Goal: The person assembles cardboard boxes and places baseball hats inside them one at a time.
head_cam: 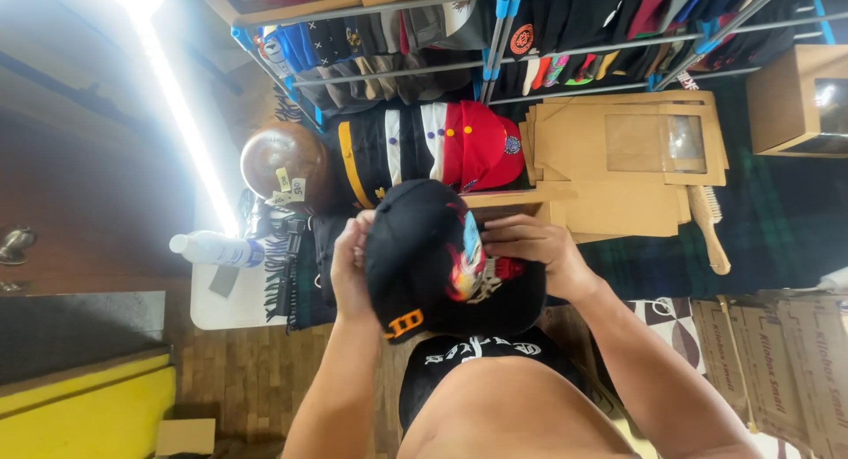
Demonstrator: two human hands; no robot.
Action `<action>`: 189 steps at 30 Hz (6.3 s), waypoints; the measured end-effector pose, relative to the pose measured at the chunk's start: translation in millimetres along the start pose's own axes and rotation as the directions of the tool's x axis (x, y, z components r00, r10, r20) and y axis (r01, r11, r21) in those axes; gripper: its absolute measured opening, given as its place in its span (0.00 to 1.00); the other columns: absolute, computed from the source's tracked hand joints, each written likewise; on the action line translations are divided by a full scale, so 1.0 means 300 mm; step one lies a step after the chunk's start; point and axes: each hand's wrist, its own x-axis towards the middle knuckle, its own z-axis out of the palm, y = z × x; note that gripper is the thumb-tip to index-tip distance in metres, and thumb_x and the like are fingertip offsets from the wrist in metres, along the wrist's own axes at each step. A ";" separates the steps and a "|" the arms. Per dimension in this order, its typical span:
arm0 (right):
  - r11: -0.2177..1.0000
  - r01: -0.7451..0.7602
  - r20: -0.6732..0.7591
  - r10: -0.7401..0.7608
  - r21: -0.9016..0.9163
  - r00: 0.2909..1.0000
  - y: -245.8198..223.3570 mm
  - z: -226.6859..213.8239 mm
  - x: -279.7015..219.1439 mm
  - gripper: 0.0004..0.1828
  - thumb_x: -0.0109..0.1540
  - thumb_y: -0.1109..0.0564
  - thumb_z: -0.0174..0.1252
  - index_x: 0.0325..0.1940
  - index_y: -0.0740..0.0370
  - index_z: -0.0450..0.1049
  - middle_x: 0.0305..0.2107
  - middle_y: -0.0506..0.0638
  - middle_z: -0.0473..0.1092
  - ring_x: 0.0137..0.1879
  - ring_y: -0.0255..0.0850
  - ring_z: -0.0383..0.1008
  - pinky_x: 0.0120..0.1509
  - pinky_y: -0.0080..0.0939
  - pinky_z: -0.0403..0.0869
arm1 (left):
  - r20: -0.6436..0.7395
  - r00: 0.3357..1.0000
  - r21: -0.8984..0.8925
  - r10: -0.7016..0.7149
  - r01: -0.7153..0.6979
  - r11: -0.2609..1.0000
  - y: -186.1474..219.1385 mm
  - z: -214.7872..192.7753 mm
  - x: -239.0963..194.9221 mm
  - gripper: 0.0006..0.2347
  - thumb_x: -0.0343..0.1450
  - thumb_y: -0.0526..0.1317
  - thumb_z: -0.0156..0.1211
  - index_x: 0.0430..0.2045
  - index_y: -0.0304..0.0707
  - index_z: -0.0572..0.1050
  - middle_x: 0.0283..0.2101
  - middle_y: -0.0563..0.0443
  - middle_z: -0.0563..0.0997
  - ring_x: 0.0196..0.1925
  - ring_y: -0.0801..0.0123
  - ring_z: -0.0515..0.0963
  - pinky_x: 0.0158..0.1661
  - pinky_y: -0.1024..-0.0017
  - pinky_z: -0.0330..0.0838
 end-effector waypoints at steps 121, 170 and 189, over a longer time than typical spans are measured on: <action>0.709 -0.267 -0.252 0.128 -0.653 0.959 0.307 -0.058 -0.313 0.10 0.60 0.47 0.70 0.45 0.46 0.85 0.27 0.41 0.71 0.41 0.37 0.74 0.43 0.29 0.78 | 0.688 0.682 0.725 0.247 -0.662 -0.192 -0.275 -0.406 0.261 0.18 0.66 0.33 0.69 0.51 0.40 0.80 0.45 0.48 0.76 0.43 0.58 0.83 0.46 0.65 0.79; 0.809 -0.365 -0.411 0.170 -0.460 0.896 0.394 0.018 -0.475 0.12 0.61 0.59 0.68 0.49 0.49 0.86 0.51 0.62 0.77 0.51 0.54 0.80 0.49 0.40 0.82 | 0.911 0.265 0.412 0.317 -0.530 -0.741 -0.531 -0.391 0.256 0.12 0.71 0.55 0.64 0.32 0.49 0.82 0.42 0.53 0.75 0.51 0.56 0.76 0.64 0.41 0.54; 0.785 -0.268 -0.321 0.093 -0.558 0.942 0.376 -0.015 -0.445 0.10 0.60 0.58 0.70 0.46 0.51 0.85 0.50 0.60 0.78 0.45 0.51 0.81 0.43 0.39 0.83 | 0.675 0.350 0.726 0.649 -0.472 -0.500 -0.629 -0.280 0.189 0.06 0.68 0.43 0.73 0.26 0.46 0.80 0.28 0.60 0.82 0.31 0.66 0.80 0.33 0.73 0.67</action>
